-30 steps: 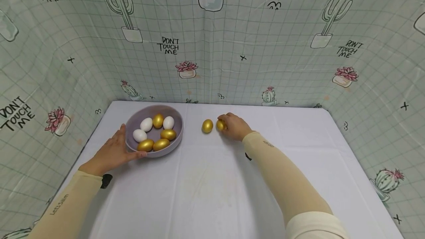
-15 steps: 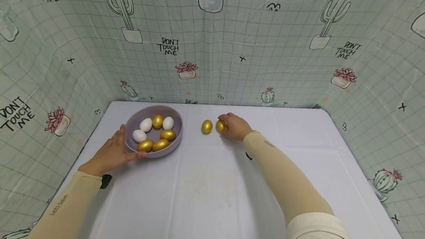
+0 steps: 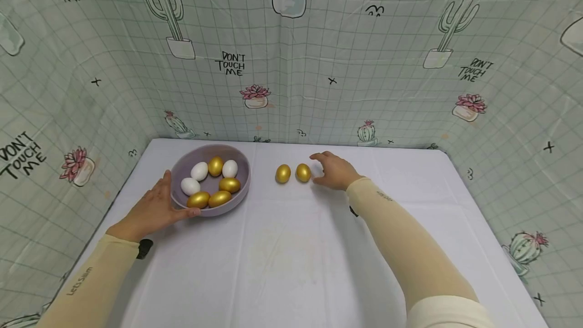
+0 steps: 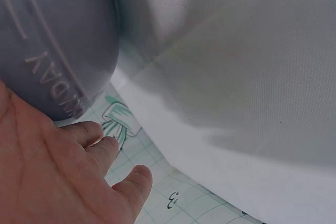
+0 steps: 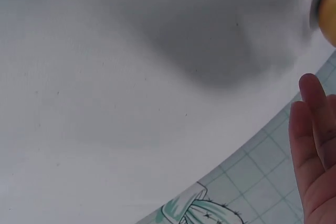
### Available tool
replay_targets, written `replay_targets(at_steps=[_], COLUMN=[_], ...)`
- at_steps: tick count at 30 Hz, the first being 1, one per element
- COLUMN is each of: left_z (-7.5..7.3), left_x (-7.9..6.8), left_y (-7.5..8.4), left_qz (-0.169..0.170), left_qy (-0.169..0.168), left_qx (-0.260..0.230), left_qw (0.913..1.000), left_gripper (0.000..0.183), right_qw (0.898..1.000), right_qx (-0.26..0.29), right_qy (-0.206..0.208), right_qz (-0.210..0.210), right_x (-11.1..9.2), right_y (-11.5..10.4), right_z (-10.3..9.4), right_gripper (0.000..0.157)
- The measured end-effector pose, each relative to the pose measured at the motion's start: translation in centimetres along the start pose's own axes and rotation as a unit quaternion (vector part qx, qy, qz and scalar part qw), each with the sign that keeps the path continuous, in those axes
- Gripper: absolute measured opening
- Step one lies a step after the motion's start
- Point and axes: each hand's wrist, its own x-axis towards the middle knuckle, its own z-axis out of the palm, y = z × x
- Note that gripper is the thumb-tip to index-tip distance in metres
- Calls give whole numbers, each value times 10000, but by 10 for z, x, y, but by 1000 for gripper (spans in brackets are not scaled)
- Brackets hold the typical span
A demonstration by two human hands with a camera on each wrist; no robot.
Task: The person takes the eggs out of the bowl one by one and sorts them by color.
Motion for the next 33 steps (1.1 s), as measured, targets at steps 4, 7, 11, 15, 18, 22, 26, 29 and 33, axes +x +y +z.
replay_targets(at_steps=[4,7,11,15,18,22,26,29,33], left_z=[-1,-2,-3,-2,-1,-1,-1,-1,-1], left_x=[0,0,-1,1,1,1,1,0,0], left_y=[1,1,2,2,1,1,2,2,3], left_qz=[-14,-26,-19,16,31,9,34,54,46], left_qy=[-28,-14,8,61,92,84,121,138,114], left_qx=[13,5,-32,-26,-10,-16,-23,-17,-17], left_qw=[10000,10000,10000,10000,10000,10000,9999,9999,9999], left_gripper=[138,138,138,138,139,139,139,139,139], right_qw=[9999,9999,9998,9997,9995,9985,9964,9950,9921], right_qx=[-20,-65,-117,-124,-161,-273,-397,-383,-360], right_qy=[11,44,130,193,195,179,159,113,79], right_qz=[114,128,33,-94,-208,-442,-735,-921,-1201], right_x=[-3,-3,-3,-2,2,9,17,23,29], right_y=[5,8,5,-7,-18,-37,-59,-76,-98], right_z=[-12,-20,-31,-42,-47,-51,-50,-48,-43], right_gripper=[70,70,69,69,70,69,67,67,67])
